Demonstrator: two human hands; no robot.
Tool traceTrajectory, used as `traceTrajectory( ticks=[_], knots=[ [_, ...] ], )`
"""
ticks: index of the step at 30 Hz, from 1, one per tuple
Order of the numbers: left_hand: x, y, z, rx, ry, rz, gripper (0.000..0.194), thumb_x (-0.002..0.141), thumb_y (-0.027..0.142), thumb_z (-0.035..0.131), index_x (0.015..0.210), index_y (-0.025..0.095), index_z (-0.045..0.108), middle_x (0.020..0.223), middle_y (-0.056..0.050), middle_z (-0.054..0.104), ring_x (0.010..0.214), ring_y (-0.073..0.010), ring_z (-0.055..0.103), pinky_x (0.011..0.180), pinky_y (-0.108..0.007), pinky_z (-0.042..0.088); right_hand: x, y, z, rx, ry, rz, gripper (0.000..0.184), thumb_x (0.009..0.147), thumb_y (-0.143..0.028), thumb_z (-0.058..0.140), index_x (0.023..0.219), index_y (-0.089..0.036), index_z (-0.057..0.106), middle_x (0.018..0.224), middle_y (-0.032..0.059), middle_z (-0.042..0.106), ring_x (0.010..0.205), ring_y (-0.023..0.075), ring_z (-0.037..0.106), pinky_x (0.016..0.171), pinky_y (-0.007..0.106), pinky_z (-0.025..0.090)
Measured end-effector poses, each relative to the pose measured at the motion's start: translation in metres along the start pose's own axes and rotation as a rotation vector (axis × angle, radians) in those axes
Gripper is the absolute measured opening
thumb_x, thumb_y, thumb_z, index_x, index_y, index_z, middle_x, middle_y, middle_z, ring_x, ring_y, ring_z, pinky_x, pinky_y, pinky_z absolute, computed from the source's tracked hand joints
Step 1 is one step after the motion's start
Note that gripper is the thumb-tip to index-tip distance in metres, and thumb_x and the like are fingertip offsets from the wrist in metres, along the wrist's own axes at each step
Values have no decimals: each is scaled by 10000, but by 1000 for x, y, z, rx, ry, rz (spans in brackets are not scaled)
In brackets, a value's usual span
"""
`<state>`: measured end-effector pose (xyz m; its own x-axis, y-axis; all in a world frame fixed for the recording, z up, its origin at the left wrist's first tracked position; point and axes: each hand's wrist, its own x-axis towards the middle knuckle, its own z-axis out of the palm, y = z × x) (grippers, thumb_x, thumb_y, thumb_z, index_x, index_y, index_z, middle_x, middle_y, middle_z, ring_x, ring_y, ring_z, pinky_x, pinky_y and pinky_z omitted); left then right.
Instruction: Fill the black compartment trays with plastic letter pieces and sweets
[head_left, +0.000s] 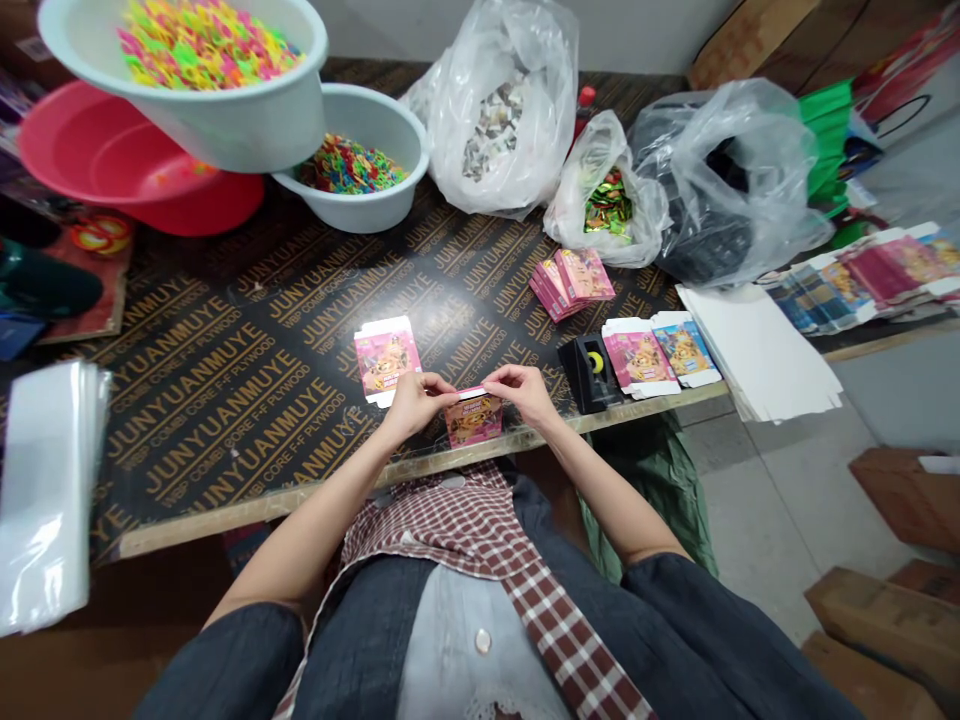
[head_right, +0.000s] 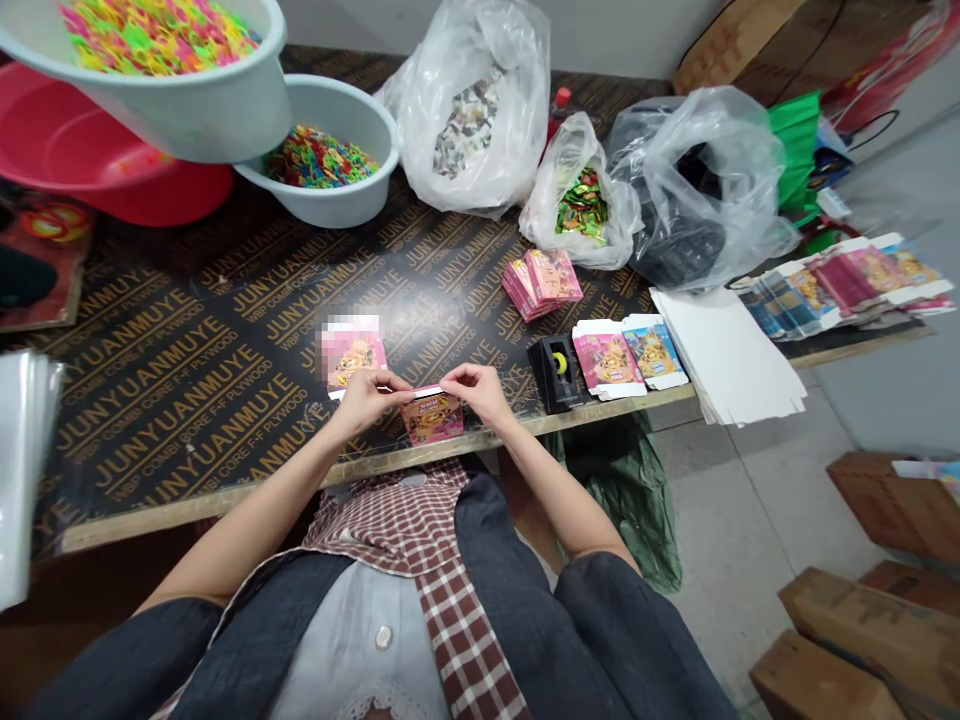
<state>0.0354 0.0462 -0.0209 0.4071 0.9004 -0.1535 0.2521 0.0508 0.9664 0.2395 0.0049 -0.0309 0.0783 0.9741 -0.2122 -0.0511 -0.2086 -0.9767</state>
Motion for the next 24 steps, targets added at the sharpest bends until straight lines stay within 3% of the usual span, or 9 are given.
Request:
traceTrajectory(
  ticks=[5, 8, 11, 13, 15, 17, 19, 22, 24],
  knots=[
    [-13, -1, 2, 185, -7, 253, 110, 748, 261, 675, 687, 185, 727, 781, -82, 742, 718, -196, 676, 671, -311, 525, -2, 1, -9, -15, -48, -11, 250, 605, -442, 840, 673, -223, 740, 707, 23, 715, 647, 179, 621, 673, 335, 520],
    [-19, -4, 3, 331, 20, 385, 158, 805, 223, 607, 678, 200, 698, 808, -85, 736, 746, -197, 672, 704, -331, 529, -7, 2, -12, -57, -96, -62, 244, 638, -459, 819, 746, -246, 767, 835, 41, 745, 804, 220, 668, 796, 384, 534],
    [-16, -4, 10, 462, -6, 418, 154, 829, 243, 596, 704, 194, 673, 787, -84, 714, 729, -201, 659, 692, -330, 520, -15, 3, -8, -106, -59, -142, 176, 681, -428, 799, 732, -262, 767, 910, 55, 744, 911, 237, 670, 930, 433, 496],
    [-11, -1, 18, 527, -76, 421, 103, 836, 255, 604, 824, 187, 681, 827, -83, 711, 761, -211, 660, 701, -326, 514, -21, 1, -6, -143, -32, -180, 132, 726, -406, 768, 726, -273, 765, 927, 56, 739, 934, 241, 665, 982, 454, 465],
    [-5, 5, 25, 565, -150, 430, 173, 858, 218, 564, 993, 189, 668, 909, -79, 712, 813, -212, 662, 725, -318, 510, -28, -3, -10, -190, -19, -210, 131, 715, -383, 780, 809, -292, 774, 1018, 49, 726, 1013, 254, 643, 1030, 463, 431],
    [0, 11, 29, 593, -162, 454, 279, 880, 169, 499, 1123, 198, 633, 986, -79, 701, 868, -209, 656, 764, -312, 503, -36, -7, -29, -256, 83, -239, 260, 683, -364, 809, 934, -311, 763, 1122, 40, 691, 1104, 263, 595, 1065, 456, 400],
    [6, 17, 30, 654, -109, 481, 355, 894, 158, 462, 1217, 196, 601, 1010, -89, 676, 898, -217, 638, 779, -315, 493, -46, -9, -62, -335, 317, -260, 313, 706, -362, 787, 1012, -312, 739, 1148, 45, 655, 1116, 258, 563, 1055, 440, 403],
    [14, 24, 31, 809, -75, 502, 494, 896, 138, 422, 1375, 213, 514, 979, -92, 627, 867, -224, 603, 745, -320, 480, -61, -5, -123, -455, 668, -253, 209, 764, -372, 700, 942, -270, 735, 1018, 65, 622, 993, 249, 559, 981, 435, 437],
    [15, 25, 36, 917, -128, 528, 565, 884, 103, 391, 1420, 254, 482, 963, -91, 602, 849, -226, 580, 728, -325, 472, -68, 3, -156, -526, 731, -201, 176, 720, -381, 715, 836, -250, 736, 938, 59, 594, 944, 250, 551, 969, 444, 430]
  ],
)
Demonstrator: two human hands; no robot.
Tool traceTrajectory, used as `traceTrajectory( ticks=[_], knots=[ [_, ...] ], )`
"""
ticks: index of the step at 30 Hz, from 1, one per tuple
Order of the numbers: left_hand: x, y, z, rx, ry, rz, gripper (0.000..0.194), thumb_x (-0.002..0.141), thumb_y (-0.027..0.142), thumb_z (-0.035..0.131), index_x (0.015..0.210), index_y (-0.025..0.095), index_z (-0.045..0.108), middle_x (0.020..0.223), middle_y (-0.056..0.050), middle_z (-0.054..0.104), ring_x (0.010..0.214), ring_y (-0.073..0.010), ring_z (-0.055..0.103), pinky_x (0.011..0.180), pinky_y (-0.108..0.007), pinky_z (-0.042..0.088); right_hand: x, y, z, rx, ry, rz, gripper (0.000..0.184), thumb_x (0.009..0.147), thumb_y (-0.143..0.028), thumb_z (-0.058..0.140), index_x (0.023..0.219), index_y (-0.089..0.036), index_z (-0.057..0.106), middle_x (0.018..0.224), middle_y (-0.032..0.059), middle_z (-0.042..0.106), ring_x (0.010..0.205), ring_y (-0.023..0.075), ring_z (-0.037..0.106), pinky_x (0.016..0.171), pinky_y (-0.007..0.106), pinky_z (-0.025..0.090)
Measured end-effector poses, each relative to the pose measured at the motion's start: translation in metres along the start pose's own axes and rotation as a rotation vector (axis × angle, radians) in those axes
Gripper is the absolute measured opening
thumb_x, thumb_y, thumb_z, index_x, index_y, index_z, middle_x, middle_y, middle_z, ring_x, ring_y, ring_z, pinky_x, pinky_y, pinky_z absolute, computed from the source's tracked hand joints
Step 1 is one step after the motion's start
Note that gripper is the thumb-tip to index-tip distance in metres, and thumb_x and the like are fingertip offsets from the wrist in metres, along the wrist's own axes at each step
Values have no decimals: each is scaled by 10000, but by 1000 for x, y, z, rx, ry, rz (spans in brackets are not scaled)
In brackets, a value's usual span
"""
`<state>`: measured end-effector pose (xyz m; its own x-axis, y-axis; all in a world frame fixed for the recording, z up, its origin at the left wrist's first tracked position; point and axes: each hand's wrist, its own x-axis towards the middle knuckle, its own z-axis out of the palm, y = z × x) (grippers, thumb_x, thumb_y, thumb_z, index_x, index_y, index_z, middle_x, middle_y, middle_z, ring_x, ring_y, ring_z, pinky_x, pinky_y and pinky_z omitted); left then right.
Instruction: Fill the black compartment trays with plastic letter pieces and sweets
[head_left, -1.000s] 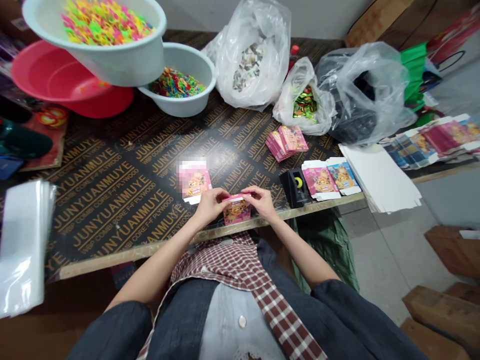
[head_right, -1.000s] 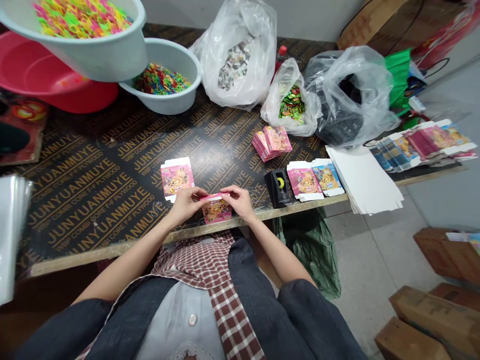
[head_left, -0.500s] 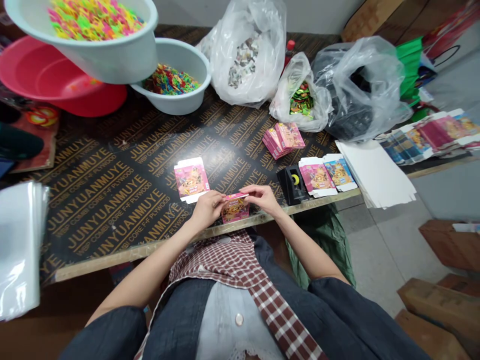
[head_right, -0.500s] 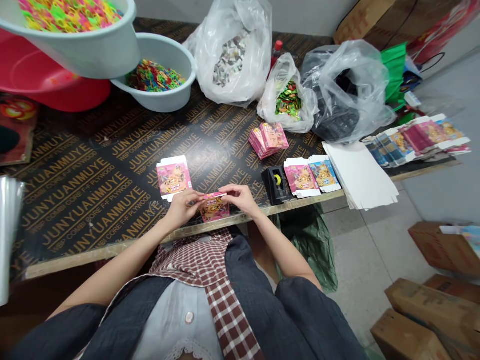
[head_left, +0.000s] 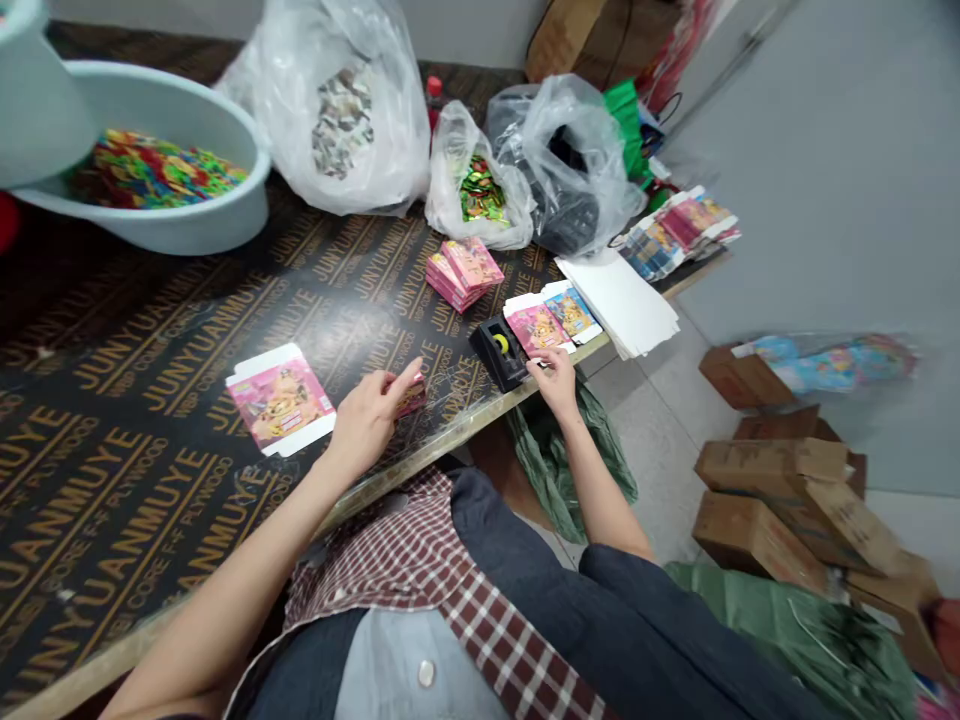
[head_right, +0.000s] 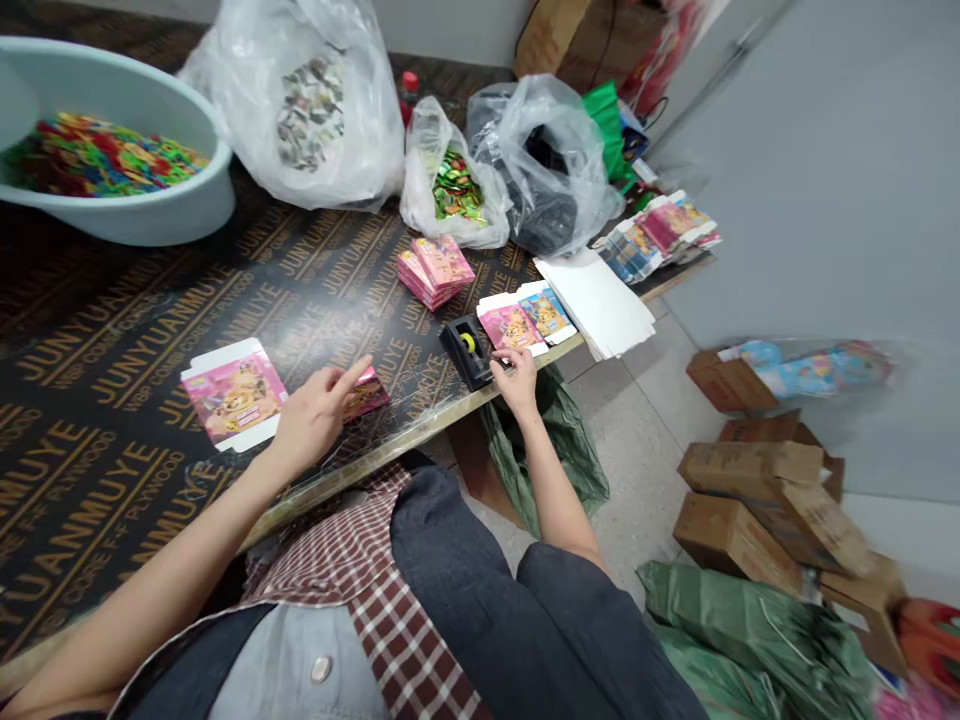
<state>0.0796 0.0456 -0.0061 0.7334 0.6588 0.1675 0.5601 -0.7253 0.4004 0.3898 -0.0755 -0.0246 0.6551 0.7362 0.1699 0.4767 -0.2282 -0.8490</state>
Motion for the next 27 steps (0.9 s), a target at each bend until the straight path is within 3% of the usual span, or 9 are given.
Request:
traceTrajectory(
  ticks=[4, 8, 12, 16, 19, 22, 27],
  knots=[
    [0, 9, 9, 116, -53, 83, 572, 880, 88, 376, 1395, 286, 524, 991, -127, 591, 894, -261, 554, 726, -361, 455, 11, 26, -9, -38, -174, 66, 161, 651, -390, 763, 732, -252, 741, 889, 45, 570, 972, 254, 545, 1005, 453, 383],
    [-2, 12, 13, 169, -38, 91, 559, 883, 85, 370, 1373, 284, 548, 975, -132, 598, 879, -264, 548, 715, -368, 439, 10, 23, 0, -10, -255, 76, 135, 669, -363, 754, 651, -235, 716, 965, 55, 583, 1040, 262, 538, 1027, 458, 352],
    [-3, 12, 14, 174, -16, 87, 562, 868, 64, 378, 1343, 290, 577, 951, -124, 609, 854, -257, 552, 700, -361, 427, 1, 14, 1, 10, -128, 26, 131, 706, -344, 722, 637, -239, 685, 1043, 55, 596, 1087, 255, 527, 1061, 436, 321],
    [-4, 9, 18, 139, 31, 82, 551, 858, 53, 388, 1312, 286, 597, 954, -119, 626, 841, -253, 563, 696, -359, 419, -17, 22, -1, 122, 26, 171, 159, 675, -363, 707, 617, -223, 661, 1047, 65, 607, 1031, 256, 559, 955, 415, 404],
    [-6, 6, 23, 109, 85, 90, 494, 868, 55, 386, 1271, 227, 613, 978, -125, 650, 844, -243, 578, 709, -352, 424, -27, 34, 2, 170, 22, 284, 187, 628, -375, 722, 569, -217, 641, 945, 62, 625, 1004, 262, 574, 902, 401, 426],
    [-6, 4, 26, 76, 133, 94, 385, 892, 76, 383, 1157, 171, 645, 998, -137, 670, 844, -240, 589, 723, -352, 434, -30, 45, 8, 180, 14, 293, 196, 609, -391, 730, 572, -215, 652, 846, 49, 631, 1008, 259, 581, 912, 388, 423],
    [-6, 2, 27, 42, 148, 106, 346, 909, 85, 379, 1097, 182, 653, 1032, -133, 673, 847, -239, 587, 719, -356, 434, -32, 57, 15, 162, 113, 279, 331, 597, -493, 722, 563, -184, 608, 901, 90, 669, 906, 240, 600, 811, 368, 458]
  ],
)
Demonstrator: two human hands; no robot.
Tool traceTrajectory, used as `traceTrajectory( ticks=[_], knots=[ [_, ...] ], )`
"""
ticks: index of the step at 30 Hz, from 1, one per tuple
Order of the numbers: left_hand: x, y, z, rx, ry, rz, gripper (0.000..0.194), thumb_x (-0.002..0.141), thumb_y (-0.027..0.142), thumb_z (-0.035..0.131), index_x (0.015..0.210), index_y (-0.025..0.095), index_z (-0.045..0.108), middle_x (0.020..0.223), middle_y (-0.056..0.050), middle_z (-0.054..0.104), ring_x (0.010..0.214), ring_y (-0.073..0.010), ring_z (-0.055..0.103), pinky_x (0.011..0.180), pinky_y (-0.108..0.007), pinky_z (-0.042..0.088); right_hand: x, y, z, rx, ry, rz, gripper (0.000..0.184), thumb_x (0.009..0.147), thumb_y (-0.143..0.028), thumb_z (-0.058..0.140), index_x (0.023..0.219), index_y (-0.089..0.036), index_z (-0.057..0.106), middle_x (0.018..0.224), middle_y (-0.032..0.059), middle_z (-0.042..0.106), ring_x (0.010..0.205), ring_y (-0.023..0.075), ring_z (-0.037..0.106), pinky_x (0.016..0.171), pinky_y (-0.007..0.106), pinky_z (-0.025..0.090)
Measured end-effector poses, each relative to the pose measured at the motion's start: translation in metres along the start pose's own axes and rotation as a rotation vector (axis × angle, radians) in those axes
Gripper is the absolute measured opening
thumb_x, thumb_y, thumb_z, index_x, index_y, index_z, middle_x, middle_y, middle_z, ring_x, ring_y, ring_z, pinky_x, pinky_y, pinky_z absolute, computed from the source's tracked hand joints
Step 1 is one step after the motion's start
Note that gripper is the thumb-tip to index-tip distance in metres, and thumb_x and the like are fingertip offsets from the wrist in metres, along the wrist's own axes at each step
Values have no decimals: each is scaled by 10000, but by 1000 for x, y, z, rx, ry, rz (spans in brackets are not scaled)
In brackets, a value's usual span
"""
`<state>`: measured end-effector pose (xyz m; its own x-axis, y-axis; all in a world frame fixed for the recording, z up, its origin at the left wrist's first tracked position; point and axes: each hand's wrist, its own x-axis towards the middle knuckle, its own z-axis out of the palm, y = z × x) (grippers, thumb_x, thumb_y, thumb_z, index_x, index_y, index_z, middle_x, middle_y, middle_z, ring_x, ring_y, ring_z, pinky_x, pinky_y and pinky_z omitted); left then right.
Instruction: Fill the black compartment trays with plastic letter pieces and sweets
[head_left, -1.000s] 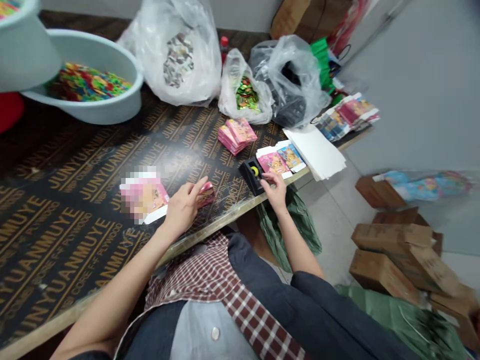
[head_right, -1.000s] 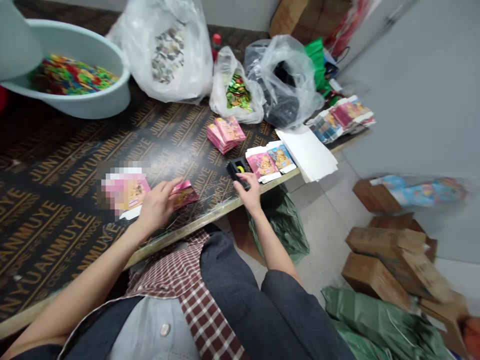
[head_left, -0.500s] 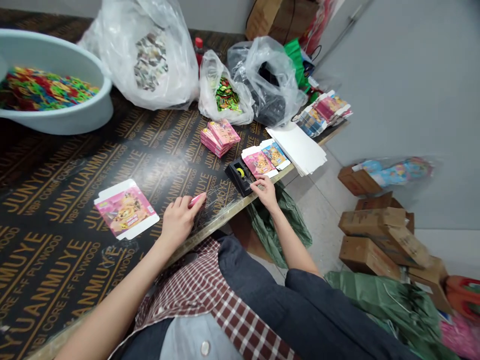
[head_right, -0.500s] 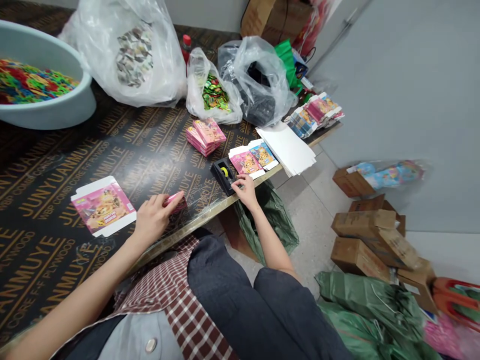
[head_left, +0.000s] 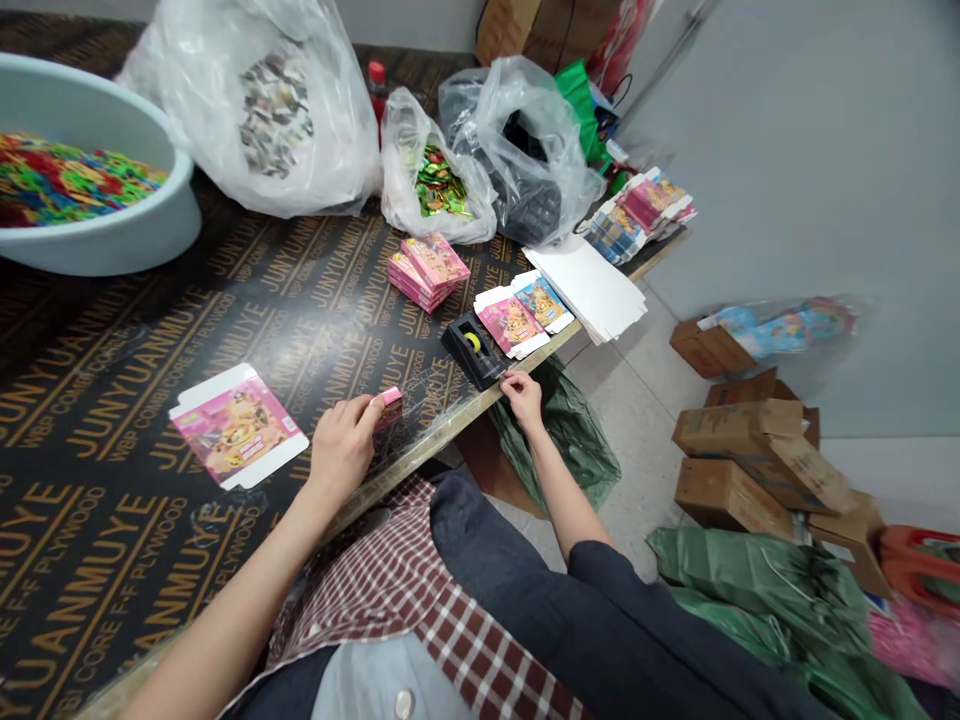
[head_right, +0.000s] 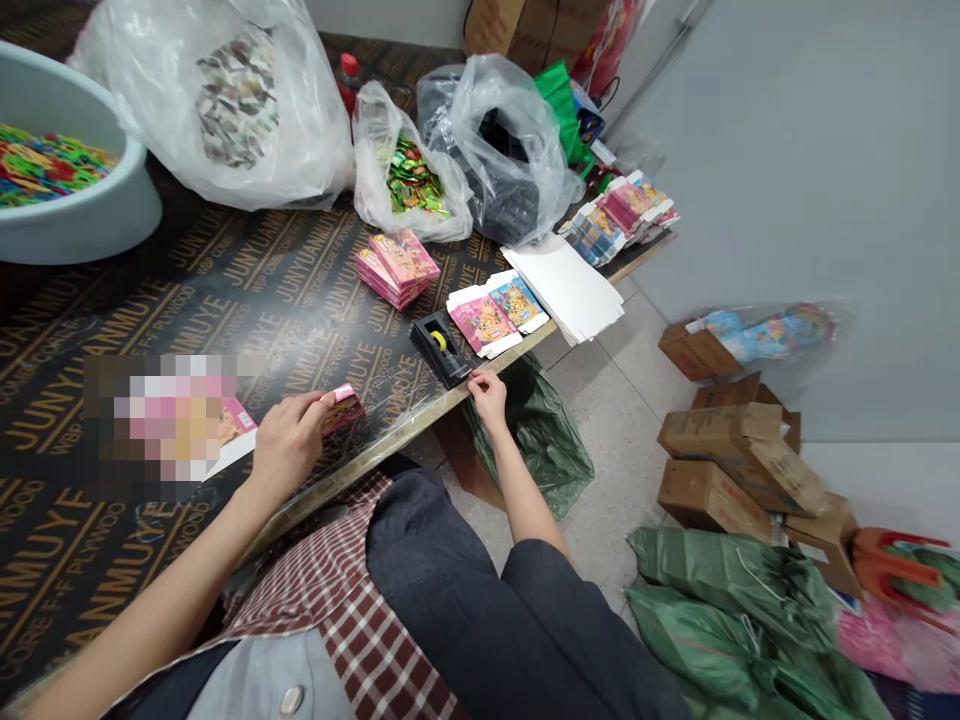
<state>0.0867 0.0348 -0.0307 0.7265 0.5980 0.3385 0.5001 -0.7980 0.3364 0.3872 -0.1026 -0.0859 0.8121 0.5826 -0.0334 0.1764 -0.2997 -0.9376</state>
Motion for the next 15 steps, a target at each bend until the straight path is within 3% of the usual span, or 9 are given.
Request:
traceTrajectory(
  ticks=[4, 7, 10, 13, 15],
  knots=[
    [-2, -3, 0, -85, 29, -21, 356, 904, 96, 401, 1152, 203, 633, 1092, -128, 633, 938, -243, 570, 793, -371, 456, -14, -3, 5, 148, 197, 45, 413, 655, -573, 683, 684, -165, 622, 820, 77, 675, 788, 199, 594, 722, 344, 485],
    [-5, -4, 0, -148, 43, -42, 389, 888, 84, 409, 1191, 218, 613, 1037, -104, 607, 924, -229, 554, 817, -376, 466, -34, -25, 21, 290, 248, -10, 372, 686, -518, 716, 762, -161, 651, 783, 47, 677, 732, 166, 600, 687, 309, 505],
    [-8, -2, 3, -199, 84, -47, 424, 878, 49, 395, 1239, 199, 559, 983, -91, 587, 880, -213, 546, 802, -368, 465, -60, -59, 52, 404, 109, -46, 301, 747, -466, 716, 760, -171, 654, 765, 35, 692, 681, 144, 623, 653, 283, 528],
    [-10, 1, 7, -223, 201, -19, 383, 904, 57, 394, 1252, 181, 492, 940, -79, 571, 840, -203, 534, 769, -354, 453, -87, -89, 90, 447, -171, 23, 302, 762, -470, 723, 748, -174, 663, 662, 12, 670, 573, 130, 610, 573, 264, 531],
    [-10, 2, 9, -224, 273, 17, 342, 926, 84, 409, 1247, 190, 457, 917, -63, 561, 810, -192, 522, 737, -335, 441, -102, -102, 113, 469, -342, 76, 318, 749, -472, 738, 855, -176, 694, 634, -9, 657, 545, 125, 606, 545, 254, 530]
  ],
)
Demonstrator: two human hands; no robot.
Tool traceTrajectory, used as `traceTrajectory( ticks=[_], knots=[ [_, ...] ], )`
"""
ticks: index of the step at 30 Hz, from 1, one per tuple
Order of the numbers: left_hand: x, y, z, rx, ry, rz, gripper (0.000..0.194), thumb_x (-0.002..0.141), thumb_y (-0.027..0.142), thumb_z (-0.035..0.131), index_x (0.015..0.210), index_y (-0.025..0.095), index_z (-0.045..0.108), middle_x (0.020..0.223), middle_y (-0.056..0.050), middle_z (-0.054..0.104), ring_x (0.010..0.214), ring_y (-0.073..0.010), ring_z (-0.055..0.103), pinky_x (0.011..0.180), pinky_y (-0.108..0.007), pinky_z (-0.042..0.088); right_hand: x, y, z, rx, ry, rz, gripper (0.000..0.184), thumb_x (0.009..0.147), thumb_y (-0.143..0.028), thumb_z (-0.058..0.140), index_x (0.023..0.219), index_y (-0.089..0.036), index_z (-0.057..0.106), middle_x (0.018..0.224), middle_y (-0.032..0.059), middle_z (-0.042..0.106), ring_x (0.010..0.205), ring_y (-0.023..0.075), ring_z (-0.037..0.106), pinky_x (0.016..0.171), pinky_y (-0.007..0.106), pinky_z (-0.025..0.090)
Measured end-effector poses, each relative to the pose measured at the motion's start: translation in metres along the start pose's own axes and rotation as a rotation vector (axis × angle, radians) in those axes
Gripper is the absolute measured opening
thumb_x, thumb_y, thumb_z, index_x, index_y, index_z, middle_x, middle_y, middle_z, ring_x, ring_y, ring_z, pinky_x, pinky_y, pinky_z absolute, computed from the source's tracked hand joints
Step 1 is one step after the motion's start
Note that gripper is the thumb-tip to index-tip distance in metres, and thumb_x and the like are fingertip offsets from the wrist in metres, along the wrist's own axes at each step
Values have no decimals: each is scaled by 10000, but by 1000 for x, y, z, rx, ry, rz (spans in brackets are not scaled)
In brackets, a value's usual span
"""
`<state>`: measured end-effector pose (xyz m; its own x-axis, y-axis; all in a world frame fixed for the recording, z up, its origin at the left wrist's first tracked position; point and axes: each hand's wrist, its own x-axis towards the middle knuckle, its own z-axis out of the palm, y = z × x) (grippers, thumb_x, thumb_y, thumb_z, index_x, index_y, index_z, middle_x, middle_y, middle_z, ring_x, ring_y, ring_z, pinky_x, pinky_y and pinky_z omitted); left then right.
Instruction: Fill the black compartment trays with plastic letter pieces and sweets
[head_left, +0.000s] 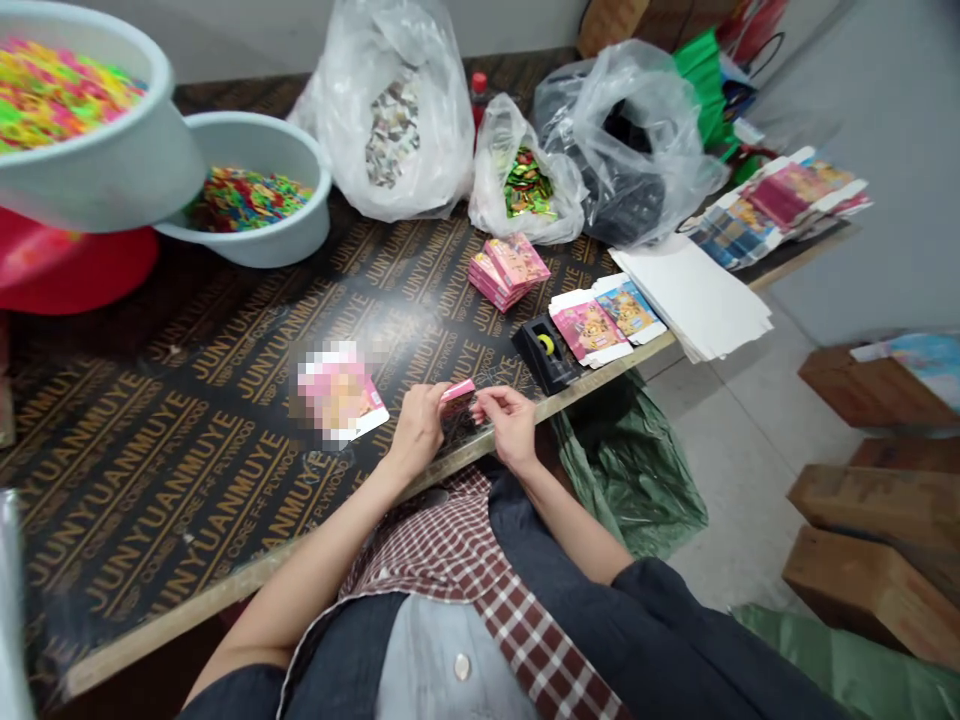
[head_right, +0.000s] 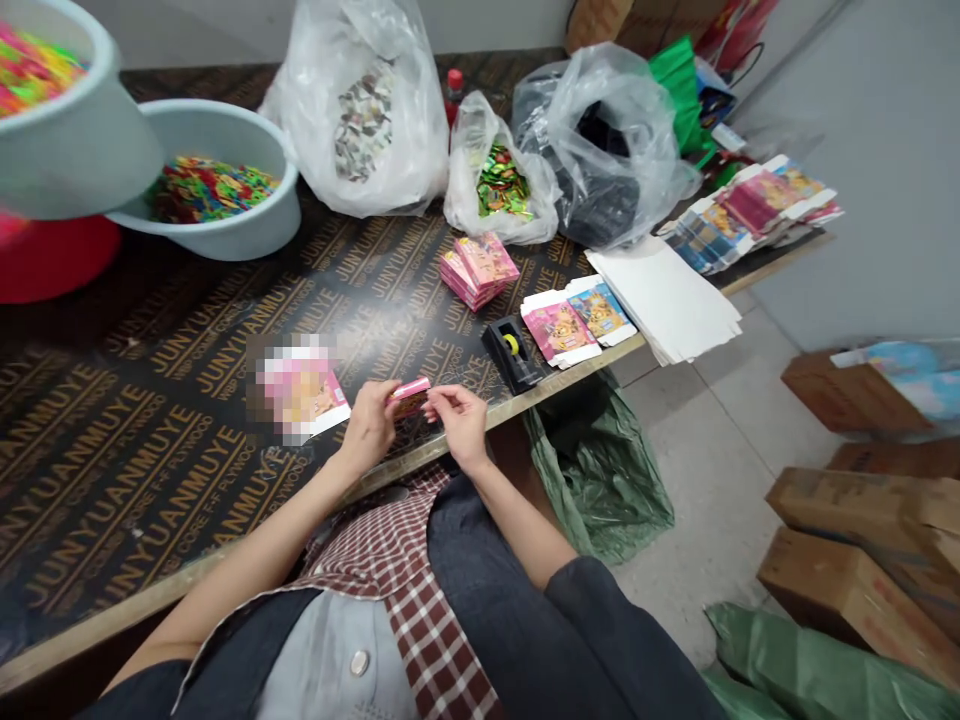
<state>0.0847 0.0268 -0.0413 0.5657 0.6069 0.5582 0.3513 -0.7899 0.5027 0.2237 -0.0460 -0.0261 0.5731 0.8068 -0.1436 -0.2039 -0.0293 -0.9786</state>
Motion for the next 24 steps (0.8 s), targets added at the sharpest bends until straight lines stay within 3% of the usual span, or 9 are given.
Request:
traceTrajectory(
  ticks=[2, 4, 6, 13, 16, 19, 22, 24],
  knots=[
    [0, 0, 1, -5, 45, 35, 316, 940, 107, 422, 1243, 197, 430, 918, -56, 557, 799, -183, 515, 718, -321, 430, -3, 2, 20, 38, -87, 56, 468, 748, -455, 747, 1128, -194, 665, 638, -35, 653, 553, 123, 612, 549, 245, 535],
    [-1, -1, 2, -15, 77, 49, 299, 946, 115, 426, 1232, 202, 410, 926, -53, 556, 798, -176, 512, 711, -313, 425, -4, 4, 31, 69, -105, 84, 713, 757, -431, 747, 1390, -225, 490, 641, -55, 651, 554, 121, 609, 553, 238, 537],
    [-2, -1, 3, -25, 97, 45, 280, 948, 117, 428, 1212, 208, 400, 917, -43, 550, 788, -170, 508, 706, -309, 421, -3, 5, 36, 71, -92, 101, 843, 769, -426, 741, 1489, -239, 346, 650, -52, 657, 544, 123, 597, 550, 240, 538],
    [-3, -3, 3, -85, 103, 49, 269, 938, 95, 425, 1170, 227, 391, 941, -40, 568, 806, -165, 524, 727, -324, 424, -1, 13, 34, -50, -57, 112, 890, 786, -521, 709, 1514, -258, 270, 645, -39, 626, 500, 133, 552, 496, 256, 505],
    [-1, -2, -2, -100, 73, 55, 294, 924, 79, 407, 1183, 218, 418, 953, -55, 577, 819, -176, 528, 732, -333, 430, 6, 22, 27, -172, -47, 123, 959, 762, -504, 732, 1528, -213, 234, 504, -103, 479, 422, 113, 443, 418, 220, 383],
    [1, 0, -6, -55, 11, 65, 263, 912, 118, 444, 1154, 198, 512, 937, -76, 585, 831, -197, 527, 732, -343, 429, 13, 29, 18, -271, -40, 80, 1000, 727, -430, 768, 1531, -183, 226, 466, -151, 328, 420, 90, 340, 437, 199, 303],
    [3, 1, -2, 7, 40, 58, 177, 903, 206, 546, 1071, 191, 602, 897, -80, 599, 809, -201, 529, 711, -335, 419, 10, 31, 6, -306, -79, 11, 1021, 703, -386, 778, 1537, -219, 213, 508, -144, 371, 472, 90, 367, 497, 200, 342],
    [3, 3, 2, 36, 98, 35, 110, 899, 206, 580, 994, 196, 634, 842, -67, 605, 768, -189, 527, 687, -322, 409, 5, 30, -2, -272, -114, 39, 1018, 711, -457, 754, 1538, -225, 206, 534, -127, 433, 471, 96, 404, 493, 207, 363]
  ],
)
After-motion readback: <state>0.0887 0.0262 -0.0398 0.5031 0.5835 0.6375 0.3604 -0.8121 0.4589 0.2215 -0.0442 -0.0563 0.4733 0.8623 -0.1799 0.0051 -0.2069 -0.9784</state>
